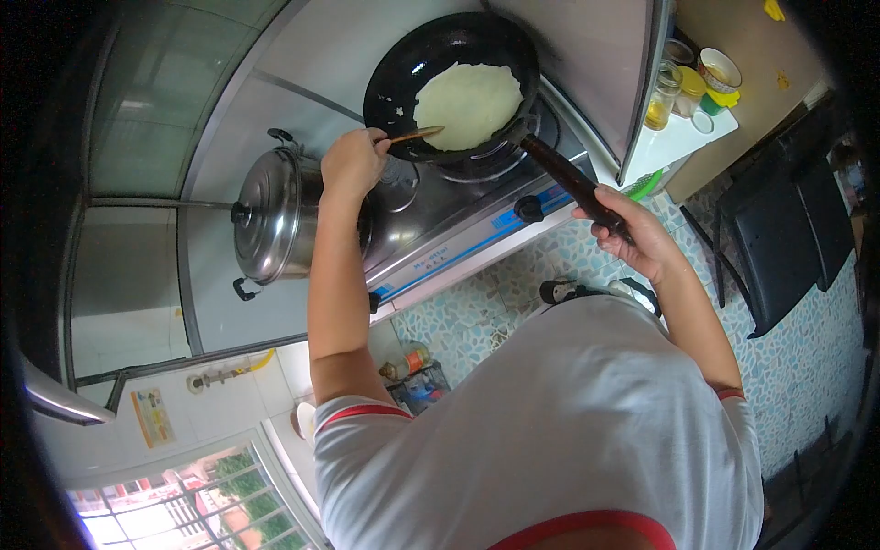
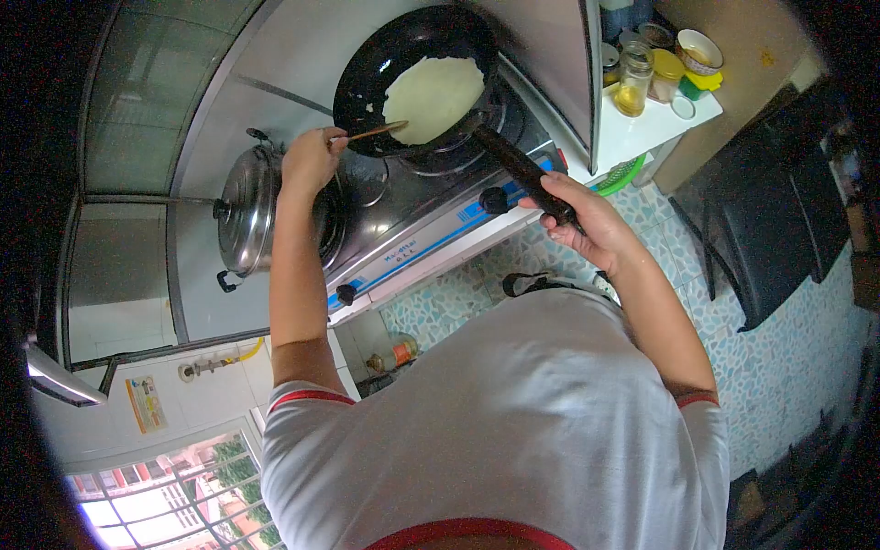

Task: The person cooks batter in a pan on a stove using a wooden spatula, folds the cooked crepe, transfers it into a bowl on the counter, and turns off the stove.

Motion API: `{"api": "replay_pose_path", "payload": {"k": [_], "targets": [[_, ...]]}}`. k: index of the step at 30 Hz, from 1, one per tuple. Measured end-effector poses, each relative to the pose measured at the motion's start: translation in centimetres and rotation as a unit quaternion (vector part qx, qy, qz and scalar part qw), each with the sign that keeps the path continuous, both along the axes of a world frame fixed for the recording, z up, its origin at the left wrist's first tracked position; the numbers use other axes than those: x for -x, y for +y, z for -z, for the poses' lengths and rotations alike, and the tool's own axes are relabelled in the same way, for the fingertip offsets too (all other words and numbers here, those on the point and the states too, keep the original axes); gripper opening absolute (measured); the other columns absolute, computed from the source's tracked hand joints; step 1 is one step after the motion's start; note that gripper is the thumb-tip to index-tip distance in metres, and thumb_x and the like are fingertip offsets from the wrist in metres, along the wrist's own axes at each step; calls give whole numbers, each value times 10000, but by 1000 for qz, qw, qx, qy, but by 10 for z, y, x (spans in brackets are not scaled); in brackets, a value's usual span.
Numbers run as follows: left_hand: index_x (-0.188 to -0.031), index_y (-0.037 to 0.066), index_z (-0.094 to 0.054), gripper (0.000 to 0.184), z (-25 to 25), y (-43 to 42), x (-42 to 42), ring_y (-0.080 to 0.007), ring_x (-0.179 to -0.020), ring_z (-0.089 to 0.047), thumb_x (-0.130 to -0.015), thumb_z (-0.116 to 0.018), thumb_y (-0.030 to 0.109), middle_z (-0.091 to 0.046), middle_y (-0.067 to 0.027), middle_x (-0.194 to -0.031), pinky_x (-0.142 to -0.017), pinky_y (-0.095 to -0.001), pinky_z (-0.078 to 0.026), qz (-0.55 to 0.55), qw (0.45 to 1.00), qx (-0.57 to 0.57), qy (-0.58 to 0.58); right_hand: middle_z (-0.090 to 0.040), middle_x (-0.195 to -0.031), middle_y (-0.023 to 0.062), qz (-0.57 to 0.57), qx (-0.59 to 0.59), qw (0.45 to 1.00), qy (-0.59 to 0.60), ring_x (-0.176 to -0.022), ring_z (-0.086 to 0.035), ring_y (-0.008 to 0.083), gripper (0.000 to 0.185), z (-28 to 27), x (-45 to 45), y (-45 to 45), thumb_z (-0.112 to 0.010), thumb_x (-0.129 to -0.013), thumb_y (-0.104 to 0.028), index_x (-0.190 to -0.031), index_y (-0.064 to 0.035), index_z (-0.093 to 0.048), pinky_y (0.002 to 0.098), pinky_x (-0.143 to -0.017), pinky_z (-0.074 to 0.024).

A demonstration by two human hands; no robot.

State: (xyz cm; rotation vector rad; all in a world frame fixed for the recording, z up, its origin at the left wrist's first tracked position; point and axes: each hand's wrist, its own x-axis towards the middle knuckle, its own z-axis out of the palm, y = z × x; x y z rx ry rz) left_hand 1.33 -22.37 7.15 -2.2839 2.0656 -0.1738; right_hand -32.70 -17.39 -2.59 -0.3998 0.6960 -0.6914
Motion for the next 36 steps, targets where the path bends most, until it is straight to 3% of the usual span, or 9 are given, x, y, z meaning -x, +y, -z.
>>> {"api": "replay_pose_path", "payload": {"k": [6, 9, 16, 19, 25, 28, 31, 36], "targets": [[-962, 115, -640, 222, 2, 5, -5, -334, -828, -583, -819, -543, 254, -618, -162, -861, -725, -399, -453, 13, 999, 18, 36, -598, -905, 100, 4, 5, 1000, 17, -540, -483, 43, 461, -4, -2, 2, -499, -875, -233, -1276, -58, -356, 132, -434, -409], [-965, 110, -639, 221, 9, 2, -9, -336, -820, -583, -826, -534, 246, -617, -169, -853, -717, -403, -454, 54, 997, 41, 35, -615, -911, 124, 3, 9, 1000, 2, -543, -497, 54, 478, -1, -1, 1, -513, -870, -238, -1282, -83, -328, 140, -457, -460], [-970, 120, -642, 227, 31, -12, -1, -345, -801, -582, -840, -509, 248, -614, -162, -866, -702, -421, -456, 43, 997, 64, -15, -616, -907, 112, 6, 7, 1000, 9, -542, -486, 48, 448, -2, -2, 2, -515, -870, -239, -1261, -85, -363, 134, -443, -425], [-968, 133, -648, 232, 43, -17, -6, -345, -802, -579, -844, -498, 261, -611, -160, -870, -699, -425, -456, -6, 1000, -16, -23, -616, -903, 111, 5, 7, 1000, 1, -541, -482, 47, 441, 1, -1, 1, -516, -870, -240, -1255, -85, -369, 134, -434, -408], [-967, 151, -652, 220, 19, -5, -1, -337, -790, -579, -836, -508, 252, -610, -164, -853, -691, -427, -458, 58, 995, -75, -29, -615, -902, 111, 13, 5, 1000, 9, -537, -477, 48, 435, 0, -2, 2, -514, -870, -239, -1250, -82, -373, 132, -434, -403], [-961, 144, -653, 219, 6, -3, 11, -339, -761, -575, -836, -506, 248, -607, -161, -824, -676, -428, -457, 124, 991, -49, 16, -609, -904, 107, 14, 6, 1000, 8, -536, -473, 44, 437, -1, -2, 2, -512, -870, -230, -1254, -71, -374, 132, -442, -409], [-964, 143, -651, 225, 36, -18, 17, -341, -738, -568, -844, -495, 253, -598, -164, -801, -659, -427, -452, 178, 984, -17, 28, -596, -909, 101, 10, 8, 1000, 7, -538, -471, 40, 444, -3, -2, 3, -507, -871, -217, -1261, -51, -375, 132, -458, -422], [-969, 156, -649, 233, 58, -41, 19, -339, -785, -581, -843, -493, 275, -606, -173, -830, -688, -421, -461, 72, 995, 36, 62, -596, -914, 100, 10, 16, 1000, 3, -537, -469, 36, 449, -3, -2, 3, -504, -872, -219, -1267, -53, -370, 130, -453, -414]]}}
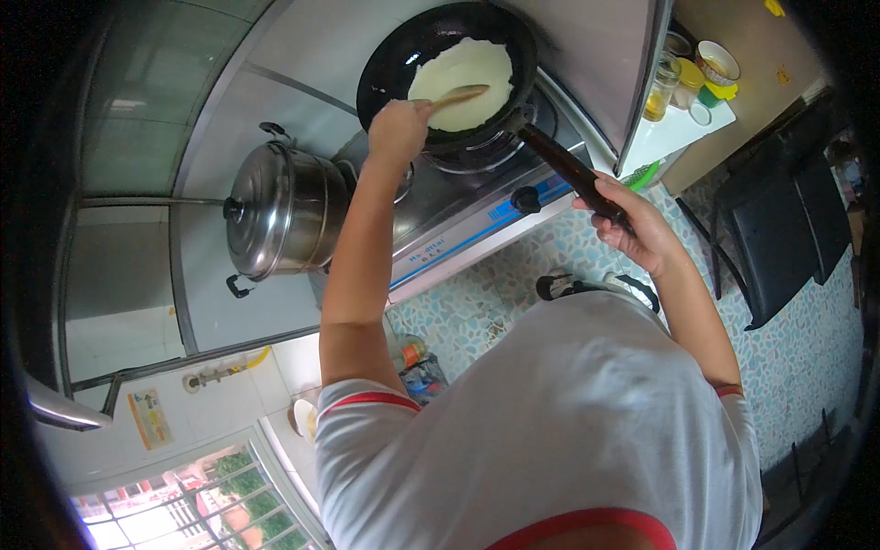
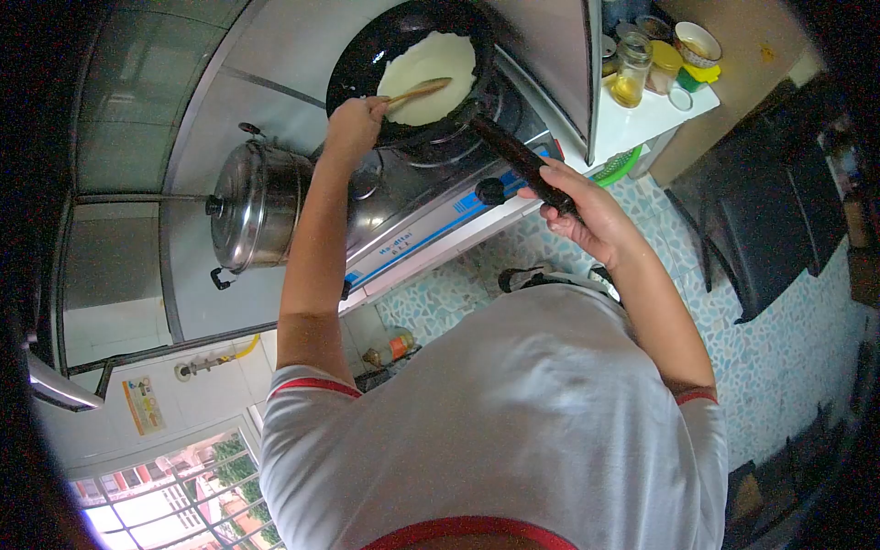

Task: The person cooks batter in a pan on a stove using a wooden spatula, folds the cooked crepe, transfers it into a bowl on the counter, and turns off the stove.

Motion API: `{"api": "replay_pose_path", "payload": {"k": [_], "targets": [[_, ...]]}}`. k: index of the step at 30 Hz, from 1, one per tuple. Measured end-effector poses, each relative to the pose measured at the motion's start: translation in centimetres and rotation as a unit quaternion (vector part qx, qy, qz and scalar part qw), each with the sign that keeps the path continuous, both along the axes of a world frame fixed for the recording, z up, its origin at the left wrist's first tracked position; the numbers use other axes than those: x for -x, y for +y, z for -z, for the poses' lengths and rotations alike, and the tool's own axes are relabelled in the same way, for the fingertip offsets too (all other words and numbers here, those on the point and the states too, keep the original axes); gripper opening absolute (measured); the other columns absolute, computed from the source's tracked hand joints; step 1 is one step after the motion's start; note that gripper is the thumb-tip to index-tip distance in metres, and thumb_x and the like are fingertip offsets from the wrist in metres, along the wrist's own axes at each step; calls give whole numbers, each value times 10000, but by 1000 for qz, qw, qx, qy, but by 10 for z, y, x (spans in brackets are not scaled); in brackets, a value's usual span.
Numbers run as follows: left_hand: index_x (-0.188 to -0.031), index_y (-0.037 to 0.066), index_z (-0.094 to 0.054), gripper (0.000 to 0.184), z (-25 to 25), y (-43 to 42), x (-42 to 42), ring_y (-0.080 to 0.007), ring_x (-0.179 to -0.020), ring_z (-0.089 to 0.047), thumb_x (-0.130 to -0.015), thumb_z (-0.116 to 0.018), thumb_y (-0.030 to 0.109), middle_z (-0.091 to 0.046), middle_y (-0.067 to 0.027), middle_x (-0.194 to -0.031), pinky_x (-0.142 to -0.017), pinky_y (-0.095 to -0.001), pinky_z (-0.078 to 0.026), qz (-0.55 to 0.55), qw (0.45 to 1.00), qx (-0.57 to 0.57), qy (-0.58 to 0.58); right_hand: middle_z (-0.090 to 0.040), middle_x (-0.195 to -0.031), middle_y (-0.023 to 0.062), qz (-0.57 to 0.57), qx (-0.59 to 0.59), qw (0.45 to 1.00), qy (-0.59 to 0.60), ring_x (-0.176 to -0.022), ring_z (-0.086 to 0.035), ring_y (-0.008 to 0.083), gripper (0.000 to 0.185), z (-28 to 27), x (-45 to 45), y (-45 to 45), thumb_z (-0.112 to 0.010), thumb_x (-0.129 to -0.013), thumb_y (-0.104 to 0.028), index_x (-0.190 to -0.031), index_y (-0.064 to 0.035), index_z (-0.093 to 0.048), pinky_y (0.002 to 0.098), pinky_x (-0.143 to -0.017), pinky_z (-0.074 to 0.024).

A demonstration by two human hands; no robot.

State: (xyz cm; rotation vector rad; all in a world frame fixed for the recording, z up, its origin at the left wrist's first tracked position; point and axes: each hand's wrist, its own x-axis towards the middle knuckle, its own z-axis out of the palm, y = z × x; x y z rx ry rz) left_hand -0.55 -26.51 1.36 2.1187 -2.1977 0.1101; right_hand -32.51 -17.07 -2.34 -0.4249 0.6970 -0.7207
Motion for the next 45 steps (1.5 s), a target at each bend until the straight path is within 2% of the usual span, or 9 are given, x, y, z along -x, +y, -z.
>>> {"api": "replay_pose_path", "payload": {"k": [2, 9, 12, 16, 19, 20, 24, 30, 45], "targets": [[-968, 159, -649, 234, -6, -2, -4, -337, -808, -580, -841, -492, 277, -607, -172, -832, -703, -423, -463, -65, 997, 23, 15, -596, -918, 102, 2, -1, 1000, 4, -538, -470, 36, 451, -1, 0, -1, -502, -872, -216, -1271, -53, -367, 131, -453, -413], [-972, 165, -648, 220, -23, 25, -36, -344, -795, -587, -835, -513, 271, -617, -155, -870, -681, -422, -468, -70, 992, 6, -102, -608, -905, 104, -2, 4, 1000, -6, -534, -472, 36, 441, 0, -1, 0, -513, -867, -222, -1250, -60, -367, 130, -446, -420], [-936, 139, -660, 229, -33, 45, -30, -314, -807, -585, -822, -500, 258, -608, -163, -837, -699, -418, -468, -66, 988, -52, -130, -606, -901, 105, 0, -3, 1000, 0, -536, -473, 36, 451, -1, -1, 0, -520, -863, -225, -1254, -63, -364, 129, -447, -416], [-856, 98, -653, 233, -23, 53, -1, -315, -761, -593, -832, -471, 242, -608, -150, -827, -660, -423, -474, 30, 993, -66, -91, -599, -899, 93, 4, -11, 1000, 11, -535, -473, 36, 460, 0, -2, 0, -521, -861, -218, -1264, -53, -373, 135, -464, -422], [-1010, 121, -622, 260, 1, 39, 11, -345, -802, -582, -856, -478, 272, -602, -174, -900, -702, -431, -469, -10, 997, -36, -61, -599, -887, 83, 0, -3, 1000, 5, -534, -473, 35, 459, 1, -1, -1, -529, -856, -222, -1257, -55, -380, 133, -464, -422], [-852, 91, -636, 224, 8, 35, 9, -326, -741, -587, -835, -462, 231, -601, -162, -798, -667, -431, -468, -19, 998, 12, -56, -598, -882, 81, -1, 0, 1000, 6, -533, -473, 34, 460, -1, -1, -1, -531, -855, -223, -1255, -55, -381, 133, -464, -422], [-837, 70, -631, 229, -3, 17, -11, -382, -791, -562, -824, -467, 228, -601, -194, -828, -702, -458, -443, -30, 997, 29, 63, -599, -885, 113, -3, 7, 1000, 3, -534, -468, 44, 403, 3, -1, -2, -532, -859, -228, -1200, -74, -383, 139, -426, -388], [-929, 100, -650, 275, -13, -12, -29, -345, -872, -574, -838, -482, 297, -609, -173, -910, -760, -409, -448, -44, 997, -43, 35, -601, -912, 116, 1, 2, 1000, -7, -550, -473, 42, 344, 8, 1, -1, -539, -856, -227, -1141, -82, -413, 138, -433, -399], [-914, 68, -642, 299, -37, -14, -46, -343, -793, -586, -834, -488, 311, -608, -197, -805, -697, -400, -444, -46, 994, -79, 62, -607, -916, 100, -6, 5, 1000, -7, -546, -469, 31, 315, 4, 1, -1, -552, -849, -236, -1112, -94, -454, 126, -453, -399]]}}
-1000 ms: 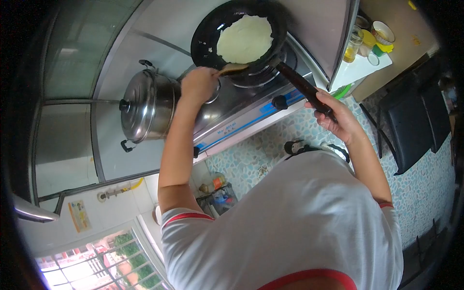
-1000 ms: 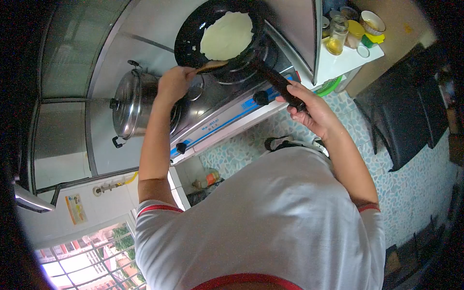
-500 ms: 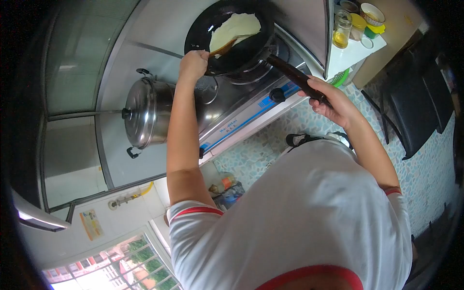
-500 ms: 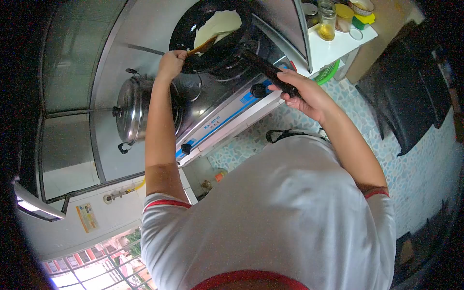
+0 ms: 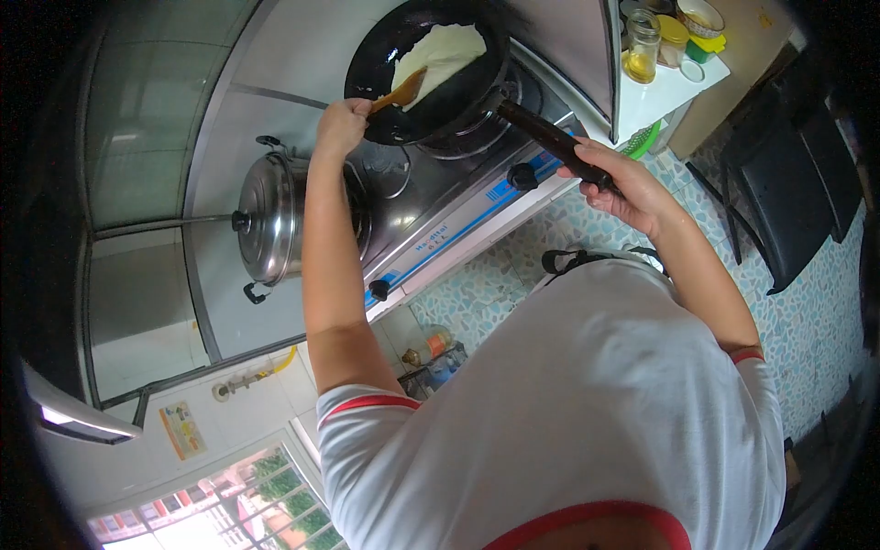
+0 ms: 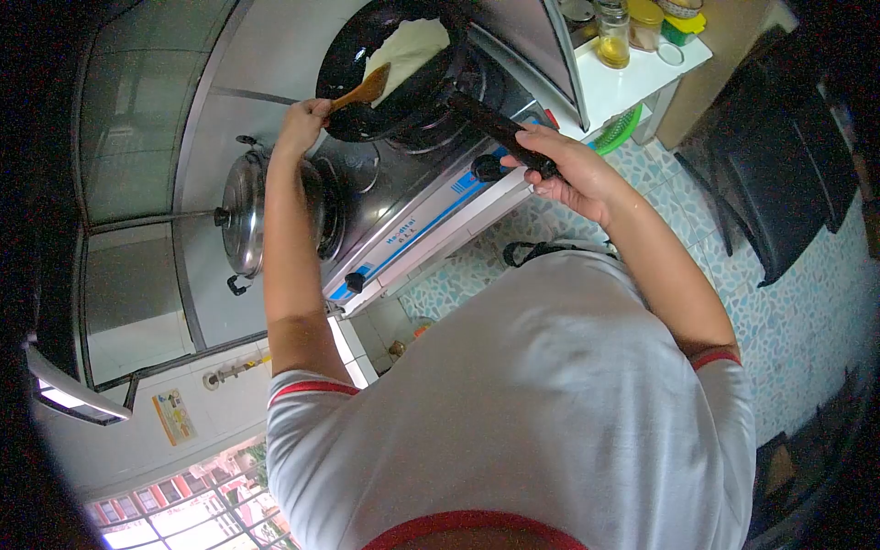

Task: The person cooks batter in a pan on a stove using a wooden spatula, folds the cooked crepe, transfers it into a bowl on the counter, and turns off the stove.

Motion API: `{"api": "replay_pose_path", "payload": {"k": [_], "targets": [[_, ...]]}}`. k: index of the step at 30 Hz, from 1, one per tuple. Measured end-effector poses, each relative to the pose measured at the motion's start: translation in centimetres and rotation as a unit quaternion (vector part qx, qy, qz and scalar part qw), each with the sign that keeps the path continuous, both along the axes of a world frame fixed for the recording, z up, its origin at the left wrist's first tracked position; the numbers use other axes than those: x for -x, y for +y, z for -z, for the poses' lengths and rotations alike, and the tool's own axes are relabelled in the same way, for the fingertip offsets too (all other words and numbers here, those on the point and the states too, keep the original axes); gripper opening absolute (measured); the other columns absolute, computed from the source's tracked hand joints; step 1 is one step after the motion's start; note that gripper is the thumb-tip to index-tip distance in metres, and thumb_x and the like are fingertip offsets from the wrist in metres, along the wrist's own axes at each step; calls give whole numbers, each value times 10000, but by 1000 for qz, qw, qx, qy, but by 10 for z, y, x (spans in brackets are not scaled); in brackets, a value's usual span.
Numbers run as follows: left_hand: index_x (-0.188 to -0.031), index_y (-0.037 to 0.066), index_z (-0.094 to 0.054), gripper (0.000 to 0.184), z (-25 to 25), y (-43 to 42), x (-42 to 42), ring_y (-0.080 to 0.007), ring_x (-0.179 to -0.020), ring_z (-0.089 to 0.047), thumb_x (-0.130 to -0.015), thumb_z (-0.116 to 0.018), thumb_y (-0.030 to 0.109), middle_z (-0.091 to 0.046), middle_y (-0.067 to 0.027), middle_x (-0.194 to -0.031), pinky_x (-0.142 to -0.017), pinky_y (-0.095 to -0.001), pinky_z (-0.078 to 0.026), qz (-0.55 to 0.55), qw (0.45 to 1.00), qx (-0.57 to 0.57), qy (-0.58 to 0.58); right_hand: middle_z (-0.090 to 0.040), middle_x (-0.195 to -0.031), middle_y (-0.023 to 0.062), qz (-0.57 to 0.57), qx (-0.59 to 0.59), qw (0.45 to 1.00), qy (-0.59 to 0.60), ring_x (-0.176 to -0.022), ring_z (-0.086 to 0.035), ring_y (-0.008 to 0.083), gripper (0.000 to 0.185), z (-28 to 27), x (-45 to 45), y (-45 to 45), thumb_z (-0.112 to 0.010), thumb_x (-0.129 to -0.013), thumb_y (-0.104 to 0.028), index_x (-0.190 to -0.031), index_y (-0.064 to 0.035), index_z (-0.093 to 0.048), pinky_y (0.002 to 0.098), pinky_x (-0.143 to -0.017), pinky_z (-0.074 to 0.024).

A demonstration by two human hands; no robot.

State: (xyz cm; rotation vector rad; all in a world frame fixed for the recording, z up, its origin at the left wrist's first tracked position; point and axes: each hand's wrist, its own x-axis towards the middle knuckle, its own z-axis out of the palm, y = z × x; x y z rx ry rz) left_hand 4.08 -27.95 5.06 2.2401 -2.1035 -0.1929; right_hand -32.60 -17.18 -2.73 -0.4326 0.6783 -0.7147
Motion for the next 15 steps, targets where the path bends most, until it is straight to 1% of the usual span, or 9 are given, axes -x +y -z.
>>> {"api": "replay_pose_path", "payload": {"k": [3, 6, 9, 13, 15], "targets": [[-927, 65, -639, 300, -1, 2, -6, -347, -793, -584, -837, -483, 305, -607, -202, -806, -698, -392, -445, -25, 999, 20, 0, -607, -910, 99, -5, 3, 1000, -6, -548, -470, 34, 325, 4, 1, -1, -551, -850, -236, -1125, -93, -452, 127, -455, -400], [-942, 73, -638, 301, -11, 11, -10, -351, -808, -582, -839, -484, 311, -608, -201, -816, -706, -393, -445, -6, 999, 31, 19, -605, -905, 95, -2, -3, 1000, -3, -553, -466, 36, 332, 2, 0, -1, -547, -852, -235, -1133, -91, -441, 124, -456, -394], [-964, 77, -634, 307, -31, 34, 13, -351, -832, -579, -845, -478, 313, -608, -201, -847, -721, -393, -447, -33, 998, 49, -28, -601, -902, 96, 0, -1, 1000, 0, -558, -459, 40, 354, 0, -1, 0, -541, -855, -230, -1155, -89, -417, 122, -457, -387], [-966, 86, -636, 299, -27, 44, 18, -347, -859, -575, -847, -471, 305, -607, -194, -885, -745, -402, -448, -32, 994, 56, -85, -596, -895, 101, -12, 4, 1000, -16, -560, -453, 45, 400, 5, 0, -2, -533, -858, -220, -1202, -91, -375, 125, -455, -388], [-953, 91, -640, 289, -15, 34, 16, -347, -866, -574, -844, -471, 298, -608, -188, -895, -754, -406, -449, -32, 992, 53, -106, -591, -879, 79, 1, 0, 1000, 2, -545, -456, 39, 451, 3, -1, -1, -524, -862, -226, -1251, -63, -363, 131, -452, -401]]}}
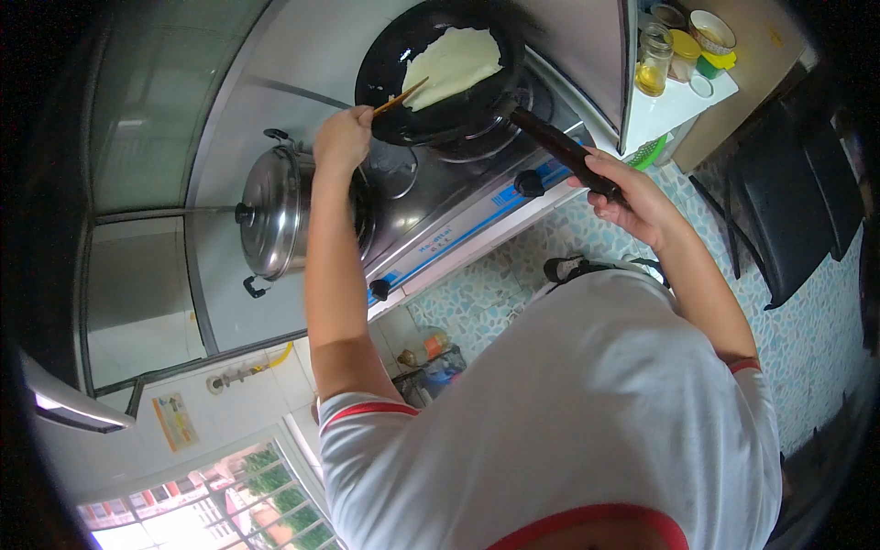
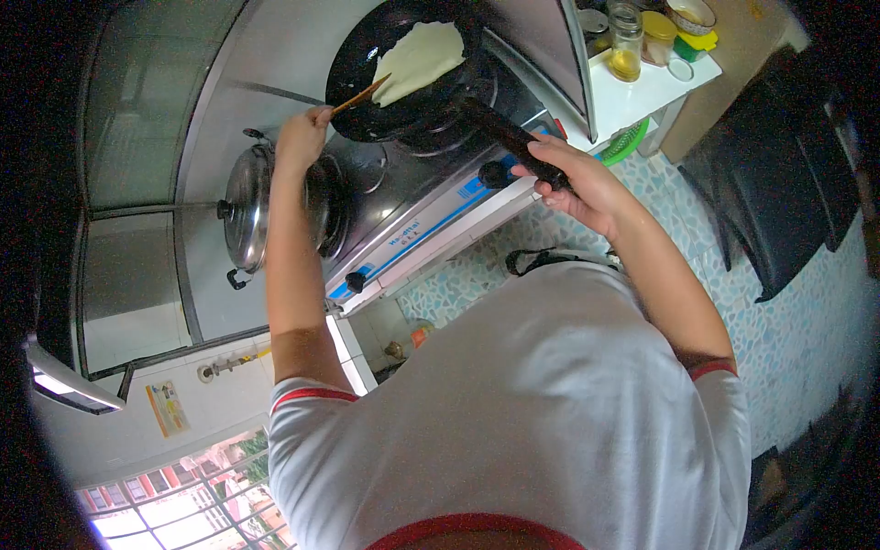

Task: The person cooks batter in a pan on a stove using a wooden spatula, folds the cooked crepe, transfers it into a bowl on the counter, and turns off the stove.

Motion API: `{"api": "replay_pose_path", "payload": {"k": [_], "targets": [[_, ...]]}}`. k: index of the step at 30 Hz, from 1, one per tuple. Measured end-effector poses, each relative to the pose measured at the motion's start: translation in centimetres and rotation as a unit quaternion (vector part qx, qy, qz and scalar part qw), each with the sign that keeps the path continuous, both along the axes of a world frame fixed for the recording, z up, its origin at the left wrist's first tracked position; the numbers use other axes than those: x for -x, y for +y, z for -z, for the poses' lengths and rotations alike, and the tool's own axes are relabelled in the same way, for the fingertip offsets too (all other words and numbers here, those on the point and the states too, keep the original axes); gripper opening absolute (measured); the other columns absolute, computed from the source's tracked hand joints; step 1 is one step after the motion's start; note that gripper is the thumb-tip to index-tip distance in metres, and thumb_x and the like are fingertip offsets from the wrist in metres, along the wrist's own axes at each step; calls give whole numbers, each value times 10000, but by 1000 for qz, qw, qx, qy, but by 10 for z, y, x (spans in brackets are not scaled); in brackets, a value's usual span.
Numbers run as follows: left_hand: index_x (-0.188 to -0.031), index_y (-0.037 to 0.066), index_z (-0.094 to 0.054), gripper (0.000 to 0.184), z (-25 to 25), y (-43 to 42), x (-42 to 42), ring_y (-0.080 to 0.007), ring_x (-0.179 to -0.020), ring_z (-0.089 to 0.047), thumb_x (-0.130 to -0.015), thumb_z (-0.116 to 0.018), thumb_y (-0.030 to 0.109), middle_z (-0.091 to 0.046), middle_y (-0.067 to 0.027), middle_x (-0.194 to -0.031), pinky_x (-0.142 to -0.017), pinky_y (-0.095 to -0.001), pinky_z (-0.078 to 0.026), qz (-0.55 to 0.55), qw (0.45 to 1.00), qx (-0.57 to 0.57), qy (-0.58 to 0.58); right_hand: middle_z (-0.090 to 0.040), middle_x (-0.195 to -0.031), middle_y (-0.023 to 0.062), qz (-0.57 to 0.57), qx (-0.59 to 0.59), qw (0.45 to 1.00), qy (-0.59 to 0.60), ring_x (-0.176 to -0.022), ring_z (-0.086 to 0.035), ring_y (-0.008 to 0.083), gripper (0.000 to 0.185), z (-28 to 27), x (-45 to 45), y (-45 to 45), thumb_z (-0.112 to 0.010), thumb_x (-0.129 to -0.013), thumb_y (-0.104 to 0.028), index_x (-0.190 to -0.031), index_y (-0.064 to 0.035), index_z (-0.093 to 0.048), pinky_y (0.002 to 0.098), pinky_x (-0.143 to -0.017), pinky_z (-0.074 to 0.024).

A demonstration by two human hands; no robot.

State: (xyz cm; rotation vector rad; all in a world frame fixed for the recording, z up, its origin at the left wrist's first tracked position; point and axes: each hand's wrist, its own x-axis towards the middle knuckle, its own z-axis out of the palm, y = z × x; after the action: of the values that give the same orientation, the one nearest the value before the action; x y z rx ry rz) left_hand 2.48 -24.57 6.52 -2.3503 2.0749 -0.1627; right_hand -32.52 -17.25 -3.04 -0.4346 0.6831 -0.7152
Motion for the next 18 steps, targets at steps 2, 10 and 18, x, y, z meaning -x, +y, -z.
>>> {"api": "replay_pose_path", "payload": {"k": [2, 10, 18], "targets": [[-946, 98, -643, 279, 21, -20, -8, -354, -875, -567, -837, -478, 295, -608, -182, -904, -762, -416, -446, -18, 999, 20, 27, -588, -872, 67, 6, -8, 1000, 10, -537, -457, 35, 471, -3, -1, 2, -517, -865, -228, -1273, -52, -361, 134, -447, -405], [-942, 21, -624, 324, 20, -38, -26, -125, -657, -558, -856, -508, 312, -601, -77, -705, -588, -273, -419, -13, 957, -133, 257, -581, -870, 59, -1, -6, 1000, 16, -546, -455, 31, 460, -3, 0, 1, -506, -870, -228, -1274, -61, -363, 134, -440, -388], [-1024, 125, -621, 284, 10, 2, -32, -262, -814, -603, -862, -476, 308, -630, -142, -853, -686, -361, -450, 95, 991, -23, 87, -578, -877, 70, -4, -8, 1000, 14, -544, -459, 37, 460, -5, 0, 0, -502, -872, -222, -1275, -58, -353, 140, -441, -390]]}}
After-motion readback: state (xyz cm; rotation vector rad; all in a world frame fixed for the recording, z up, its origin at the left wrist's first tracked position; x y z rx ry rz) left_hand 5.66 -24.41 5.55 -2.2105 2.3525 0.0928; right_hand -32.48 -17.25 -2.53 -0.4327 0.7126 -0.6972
